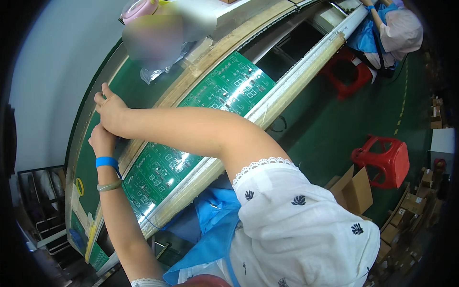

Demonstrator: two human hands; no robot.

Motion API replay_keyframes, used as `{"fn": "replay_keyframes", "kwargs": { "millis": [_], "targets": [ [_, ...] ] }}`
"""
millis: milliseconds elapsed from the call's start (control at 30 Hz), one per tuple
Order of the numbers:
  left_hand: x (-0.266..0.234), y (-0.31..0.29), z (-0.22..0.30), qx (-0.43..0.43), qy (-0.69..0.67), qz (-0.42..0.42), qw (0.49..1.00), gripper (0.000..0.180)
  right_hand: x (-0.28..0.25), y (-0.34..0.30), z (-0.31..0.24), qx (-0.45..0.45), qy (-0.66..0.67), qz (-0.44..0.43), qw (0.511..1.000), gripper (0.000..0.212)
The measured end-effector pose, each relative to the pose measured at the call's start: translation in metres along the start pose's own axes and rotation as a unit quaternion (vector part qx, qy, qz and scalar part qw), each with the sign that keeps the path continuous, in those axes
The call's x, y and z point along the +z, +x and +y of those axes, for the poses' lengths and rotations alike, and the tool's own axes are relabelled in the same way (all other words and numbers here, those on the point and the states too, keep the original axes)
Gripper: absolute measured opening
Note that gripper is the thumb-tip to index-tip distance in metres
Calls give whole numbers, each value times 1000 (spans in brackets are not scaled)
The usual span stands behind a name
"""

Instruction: Manually assembling small components onto electronic circuit boards for LED displays at an industrial workbench.

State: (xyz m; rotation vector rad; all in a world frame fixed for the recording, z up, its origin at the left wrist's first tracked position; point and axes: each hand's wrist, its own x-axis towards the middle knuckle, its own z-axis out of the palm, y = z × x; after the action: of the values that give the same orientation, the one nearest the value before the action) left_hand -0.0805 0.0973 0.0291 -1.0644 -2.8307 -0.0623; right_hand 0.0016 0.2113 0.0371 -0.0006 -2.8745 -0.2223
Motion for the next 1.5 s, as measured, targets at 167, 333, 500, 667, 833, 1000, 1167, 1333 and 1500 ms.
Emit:
{"fn": "replay_keyframes", "kwargs": {
  "millis": [167,333,500,667,833,1000,1167,1333,1500],
  "targets": [
    [0,0,-2,3,35,2,999,22,2,4,-6,-10,35,-19,999,30],
    [6,-1,-17,23,16,33,999,23,-15,9,-13,-27,33,-104,994,29],
    [16,0,-29,54,-68,117,989,20,-2,14,-18,8,62,-46,997,26],
    [10,-1,-33,30,-198,138,970,17,13,19,-20,55,93,22,994,19],
    [-2,-3,-29,20,-384,138,913,18,11,9,-5,108,162,98,976,11],
    [-20,-34,-19,29,-518,144,843,19,-23,-43,34,113,371,229,893,11],
    [-52,-86,69,31,-563,78,822,13,-53,-146,110,155,587,137,782,25],
    [-53,-115,121,21,-640,-39,767,15,-43,-205,130,229,650,110,717,22],
    [-44,-126,142,1,-672,-81,736,17,-28,-224,135,259,683,103,676,21]
  ]
}}
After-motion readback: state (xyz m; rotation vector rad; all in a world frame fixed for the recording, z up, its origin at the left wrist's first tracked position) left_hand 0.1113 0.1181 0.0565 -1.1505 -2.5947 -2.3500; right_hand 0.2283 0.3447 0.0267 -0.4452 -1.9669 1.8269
